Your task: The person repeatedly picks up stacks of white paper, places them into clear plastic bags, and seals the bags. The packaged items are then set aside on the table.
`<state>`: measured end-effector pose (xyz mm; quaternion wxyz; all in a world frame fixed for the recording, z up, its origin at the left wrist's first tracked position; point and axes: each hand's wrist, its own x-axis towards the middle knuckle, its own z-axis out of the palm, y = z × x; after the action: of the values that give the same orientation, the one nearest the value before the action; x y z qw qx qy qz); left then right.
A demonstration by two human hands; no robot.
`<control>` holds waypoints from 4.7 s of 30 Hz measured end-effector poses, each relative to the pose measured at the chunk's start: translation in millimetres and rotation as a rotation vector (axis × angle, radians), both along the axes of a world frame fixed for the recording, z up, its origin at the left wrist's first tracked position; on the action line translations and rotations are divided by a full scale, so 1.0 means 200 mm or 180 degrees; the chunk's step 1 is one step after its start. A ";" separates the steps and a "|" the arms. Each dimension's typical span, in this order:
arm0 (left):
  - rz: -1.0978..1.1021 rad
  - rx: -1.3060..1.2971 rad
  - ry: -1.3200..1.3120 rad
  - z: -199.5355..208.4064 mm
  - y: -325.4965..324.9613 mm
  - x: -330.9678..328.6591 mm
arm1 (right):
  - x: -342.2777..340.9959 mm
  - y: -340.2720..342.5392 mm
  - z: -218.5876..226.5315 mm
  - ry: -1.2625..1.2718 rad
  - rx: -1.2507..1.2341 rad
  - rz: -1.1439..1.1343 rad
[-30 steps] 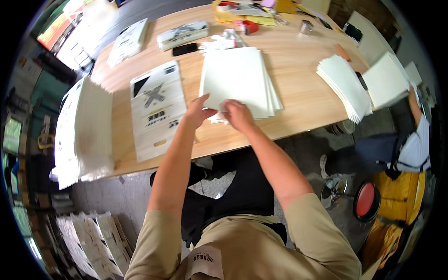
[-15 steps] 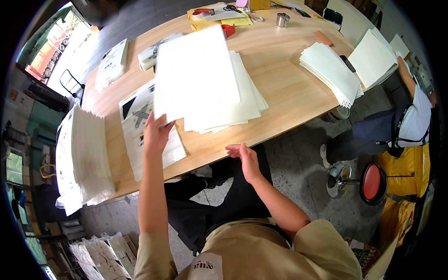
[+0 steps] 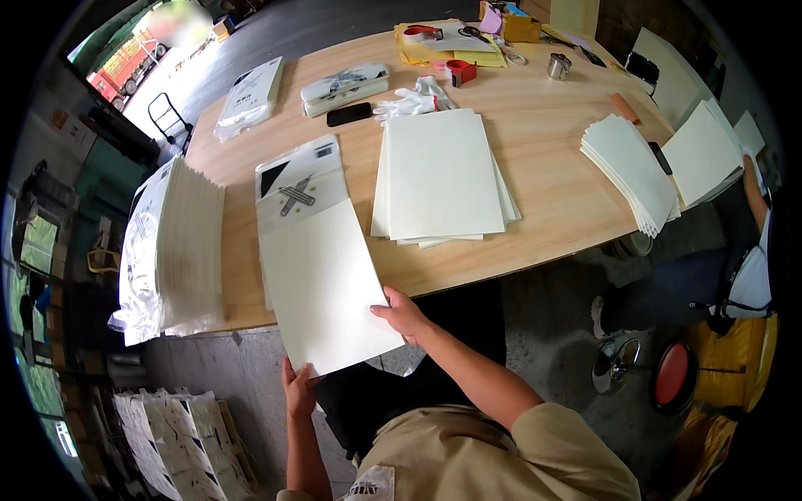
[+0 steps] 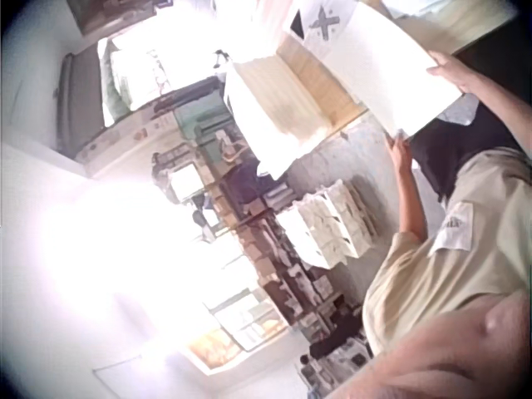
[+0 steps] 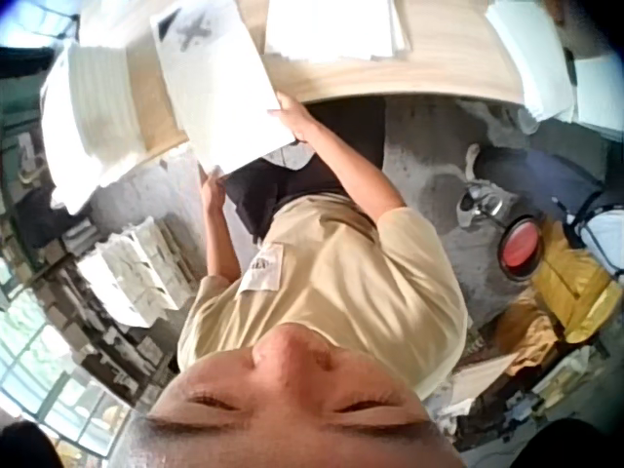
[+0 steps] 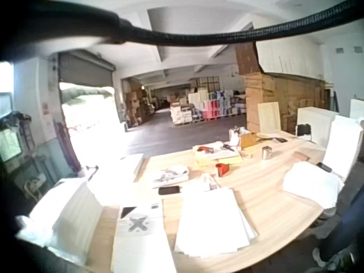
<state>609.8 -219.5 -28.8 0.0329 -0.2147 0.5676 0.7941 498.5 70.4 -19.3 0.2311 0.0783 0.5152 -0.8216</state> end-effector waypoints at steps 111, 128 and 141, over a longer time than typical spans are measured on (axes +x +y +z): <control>-0.1793 -0.4714 0.2379 -0.03 0.11 -0.89 | 0.68 0.71 0.33 0.0098 0.0491 -0.0853; -0.1974 -0.2644 0.0460 0.08 0.13 -1.03 | 0.68 0.72 0.38 0.0250 0.0794 -0.0839; -0.1688 -0.0499 0.0603 0.40 0.42 -0.70 | 0.14 0.25 0.50 0.1502 0.0829 0.1365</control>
<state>469.6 -136.0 52.0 0.1694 0.0144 0.6640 0.7281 525.8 120.5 80.9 0.2611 -0.1951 0.6597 -0.6772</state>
